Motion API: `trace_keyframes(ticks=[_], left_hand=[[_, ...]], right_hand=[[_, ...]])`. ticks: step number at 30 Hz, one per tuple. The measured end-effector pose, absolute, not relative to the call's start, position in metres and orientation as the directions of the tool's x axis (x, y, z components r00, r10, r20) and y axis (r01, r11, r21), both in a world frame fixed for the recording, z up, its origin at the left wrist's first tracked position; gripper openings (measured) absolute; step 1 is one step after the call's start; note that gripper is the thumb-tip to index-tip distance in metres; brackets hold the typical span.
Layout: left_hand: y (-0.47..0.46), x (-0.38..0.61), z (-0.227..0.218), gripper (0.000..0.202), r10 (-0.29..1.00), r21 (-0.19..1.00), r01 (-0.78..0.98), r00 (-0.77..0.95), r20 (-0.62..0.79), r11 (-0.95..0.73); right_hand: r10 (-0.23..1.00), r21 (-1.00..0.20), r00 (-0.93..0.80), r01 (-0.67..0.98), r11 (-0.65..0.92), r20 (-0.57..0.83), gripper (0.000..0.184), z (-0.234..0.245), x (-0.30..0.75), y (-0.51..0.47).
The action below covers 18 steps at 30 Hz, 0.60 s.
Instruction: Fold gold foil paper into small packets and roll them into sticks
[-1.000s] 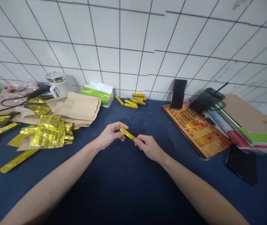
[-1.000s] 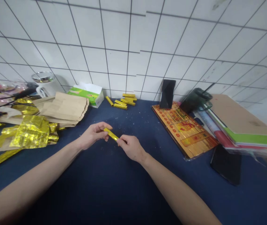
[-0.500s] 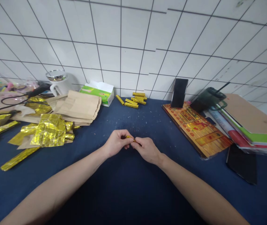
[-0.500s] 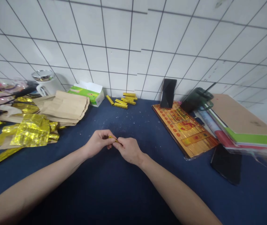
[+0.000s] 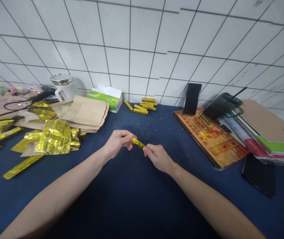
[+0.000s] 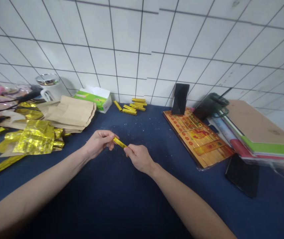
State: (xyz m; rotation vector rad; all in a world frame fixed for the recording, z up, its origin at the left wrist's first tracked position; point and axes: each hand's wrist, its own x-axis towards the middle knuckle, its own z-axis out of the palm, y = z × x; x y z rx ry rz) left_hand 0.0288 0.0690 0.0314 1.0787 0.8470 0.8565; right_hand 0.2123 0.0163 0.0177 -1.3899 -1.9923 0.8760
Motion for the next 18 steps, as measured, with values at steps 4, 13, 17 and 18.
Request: trace_keyframes(ticks=[4,13,17,18], left_hand=[[0.0696,0.0286,0.031,0.03,0.899,0.948,-0.195,0.41,-0.154,0.252],[0.0648,0.0298,0.0392,0.035,0.874,0.921,-0.256,0.462,-0.149,0.292],[0.0656,0.0321,0.0352,0.03,0.9,0.933,-0.231,0.402,-0.168,0.277],[0.066,0.0325,0.0339,0.029,0.901,0.933,-0.227,0.399,-0.171,0.278]], right_hand=[[0.949,-0.803,-0.31,0.551,0.226,0.055,0.033,0.0182,0.2114,0.016],[0.947,-0.941,-0.305,0.339,0.007,-0.103,0.045,0.019,0.2128,0.0165],[0.959,-0.934,-0.279,0.354,0.048,-0.057,0.032,0.0173,0.2106,0.0154],[0.964,-0.934,-0.262,0.354,0.048,-0.05,0.03,0.0168,0.2101,0.0152]])
